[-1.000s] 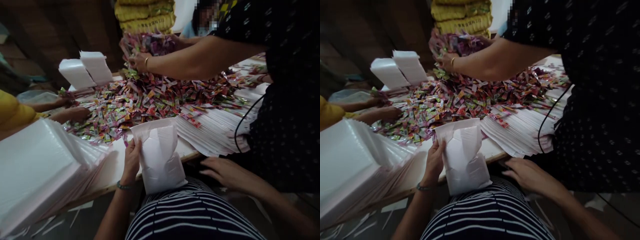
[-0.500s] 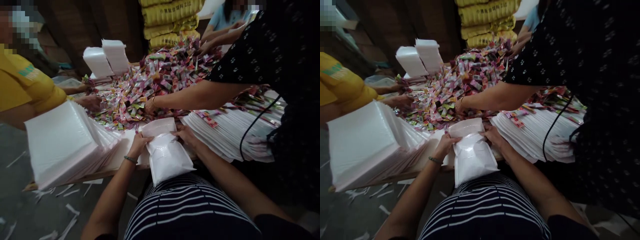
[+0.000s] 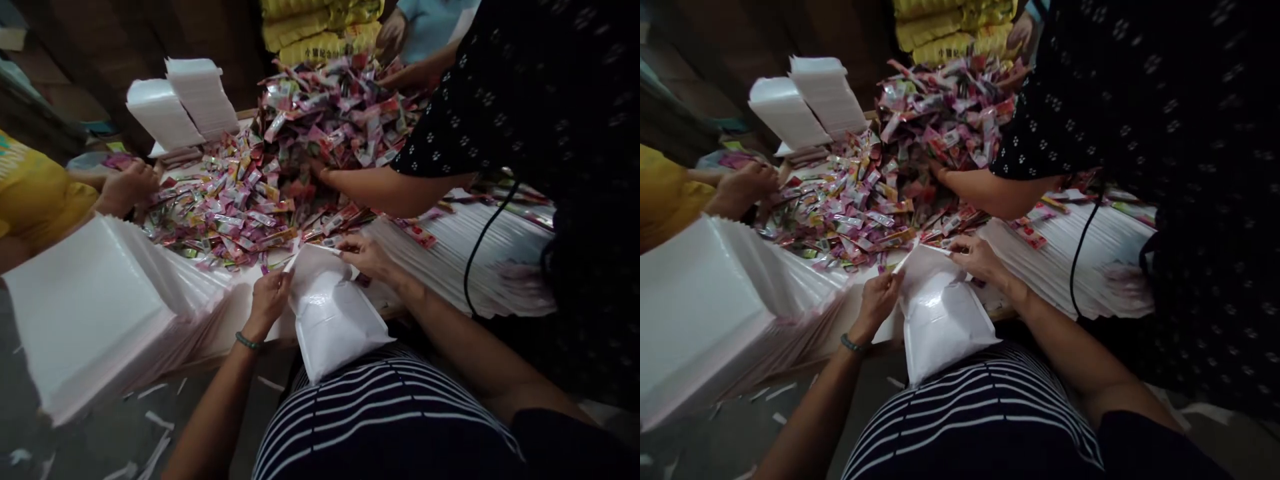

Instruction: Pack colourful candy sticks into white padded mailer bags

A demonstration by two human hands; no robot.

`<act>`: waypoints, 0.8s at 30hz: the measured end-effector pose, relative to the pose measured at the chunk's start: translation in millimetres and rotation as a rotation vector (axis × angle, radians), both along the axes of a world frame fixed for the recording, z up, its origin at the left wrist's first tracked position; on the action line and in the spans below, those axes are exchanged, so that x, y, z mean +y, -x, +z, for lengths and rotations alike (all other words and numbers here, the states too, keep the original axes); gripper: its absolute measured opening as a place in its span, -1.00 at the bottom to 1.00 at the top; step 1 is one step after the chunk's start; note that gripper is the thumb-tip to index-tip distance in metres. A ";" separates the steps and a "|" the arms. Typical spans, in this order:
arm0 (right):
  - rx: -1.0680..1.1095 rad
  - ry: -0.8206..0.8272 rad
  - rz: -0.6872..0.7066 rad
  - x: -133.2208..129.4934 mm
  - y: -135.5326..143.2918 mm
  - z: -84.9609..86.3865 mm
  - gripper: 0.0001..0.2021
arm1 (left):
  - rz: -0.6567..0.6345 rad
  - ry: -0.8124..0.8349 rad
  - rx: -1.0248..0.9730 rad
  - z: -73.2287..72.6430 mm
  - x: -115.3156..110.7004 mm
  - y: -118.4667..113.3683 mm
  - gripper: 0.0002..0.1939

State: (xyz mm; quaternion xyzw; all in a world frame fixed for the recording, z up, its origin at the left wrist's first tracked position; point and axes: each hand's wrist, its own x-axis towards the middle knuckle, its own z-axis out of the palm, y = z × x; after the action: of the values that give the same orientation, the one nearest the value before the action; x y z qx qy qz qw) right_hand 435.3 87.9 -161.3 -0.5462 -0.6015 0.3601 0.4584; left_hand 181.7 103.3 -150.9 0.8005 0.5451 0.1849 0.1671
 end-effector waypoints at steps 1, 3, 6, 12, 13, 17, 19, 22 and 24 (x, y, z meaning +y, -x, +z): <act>-0.045 -0.032 -0.014 -2.4 -3.0 0.2 -0.82 | -0.028 -0.038 0.032 0.1 -0.5 1.9 -0.65; -0.113 -0.087 -0.028 -9.2 -10.1 -2.7 -0.84 | -0.117 -0.107 0.084 -0.7 -2.4 8.1 -0.58; -0.215 -0.173 -0.018 -23.9 -20.1 -14.2 -0.82 | -0.253 -0.179 0.157 -2.7 -6.5 20.3 -0.48; -0.469 -0.180 0.051 -50.9 -29.7 -35.3 -0.75 | -0.447 -0.189 0.323 -3.5 -11.2 32.1 -0.42; -0.522 -0.183 0.066 -52.9 -29.8 -36.2 -0.74 | -0.462 -0.181 0.362 -3.5 -11.5 32.5 -0.42; -0.755 -0.169 0.192 -55.9 -24.8 -34.2 -0.72 | -0.485 -0.176 0.485 -4.6 -12.4 33.7 -0.44; -0.876 -0.142 0.259 -56.2 -19.6 -30.7 -0.75 | -0.480 -0.199 0.530 -5.0 -13.5 33.8 -0.45; -1.032 -0.120 0.312 -58.2 -12.3 -23.6 -0.78 | -0.457 -0.276 0.522 -3.9 -16.6 33.4 -0.45; -1.100 -0.106 0.314 -61.5 -10.5 -18.6 -0.77 | -0.466 -0.356 0.448 -2.2 -19.5 33.8 -0.49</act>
State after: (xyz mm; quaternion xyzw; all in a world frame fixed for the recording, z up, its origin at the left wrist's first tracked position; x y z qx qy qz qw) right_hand 445.8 26.4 -179.8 -0.5335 -0.8427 0.0561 0.0461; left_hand 147.9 83.8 -153.1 0.9404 0.3304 0.0541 -0.0606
